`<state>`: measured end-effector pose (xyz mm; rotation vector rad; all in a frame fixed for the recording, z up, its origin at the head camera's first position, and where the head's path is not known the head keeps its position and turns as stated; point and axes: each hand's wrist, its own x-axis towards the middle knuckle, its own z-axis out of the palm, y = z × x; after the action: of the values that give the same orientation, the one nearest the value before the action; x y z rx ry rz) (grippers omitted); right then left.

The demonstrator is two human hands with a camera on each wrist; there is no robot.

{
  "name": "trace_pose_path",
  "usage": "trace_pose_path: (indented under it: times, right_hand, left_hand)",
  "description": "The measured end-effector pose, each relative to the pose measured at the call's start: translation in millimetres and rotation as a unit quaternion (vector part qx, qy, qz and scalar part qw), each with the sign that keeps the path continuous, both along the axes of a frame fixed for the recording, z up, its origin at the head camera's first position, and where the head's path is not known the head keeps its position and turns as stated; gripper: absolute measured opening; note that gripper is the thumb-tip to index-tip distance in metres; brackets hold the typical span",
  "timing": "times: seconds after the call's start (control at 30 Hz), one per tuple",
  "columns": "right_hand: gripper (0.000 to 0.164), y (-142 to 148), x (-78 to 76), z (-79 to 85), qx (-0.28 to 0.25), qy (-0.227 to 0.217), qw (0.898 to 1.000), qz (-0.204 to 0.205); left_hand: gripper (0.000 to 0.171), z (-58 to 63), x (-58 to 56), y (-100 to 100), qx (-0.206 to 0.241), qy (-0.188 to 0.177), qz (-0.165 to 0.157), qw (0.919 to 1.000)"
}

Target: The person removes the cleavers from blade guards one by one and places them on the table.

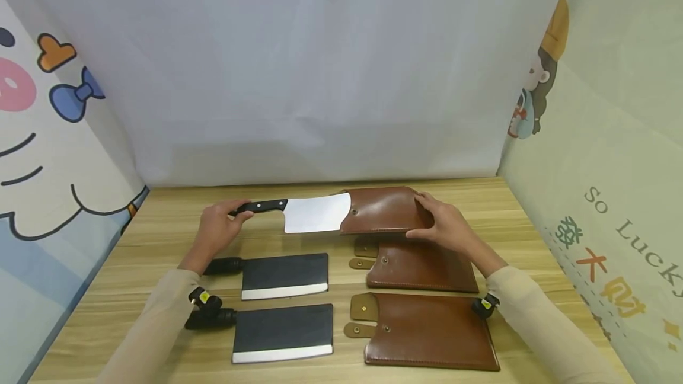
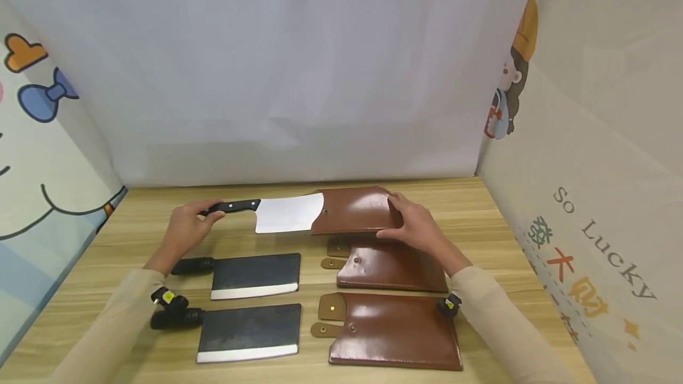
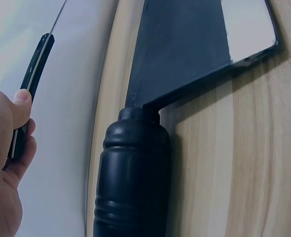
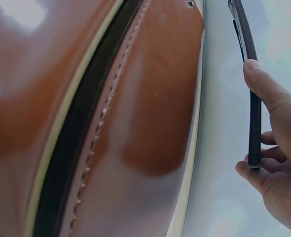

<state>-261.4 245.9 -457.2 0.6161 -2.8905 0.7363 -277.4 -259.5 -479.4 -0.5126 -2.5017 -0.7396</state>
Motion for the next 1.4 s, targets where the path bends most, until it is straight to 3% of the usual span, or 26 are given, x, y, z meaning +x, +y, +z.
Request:
trace_pose_path:
  times: [0.5,0.9,1.4]
  right_hand:
    - [0.097,7,2.1,2.1,-0.005,0.000,1.000,-0.002]
    - [0.098,13,6.7,10.0,-0.006,-0.006,1.000,-0.016]
    - [0.098,28,5.0,18.4,0.005,0.010,1.000,-0.026]
  left_hand:
    - [0.034,-1.3,0.8,-11,0.001,0.004,0.010,0.9999]
    - [0.032,5.7,5.4,-17,0.011,0.002,0.012,0.9999]
    - [0.031,12.2,7.0,-35,0.007,0.031,0.020,0.9993]
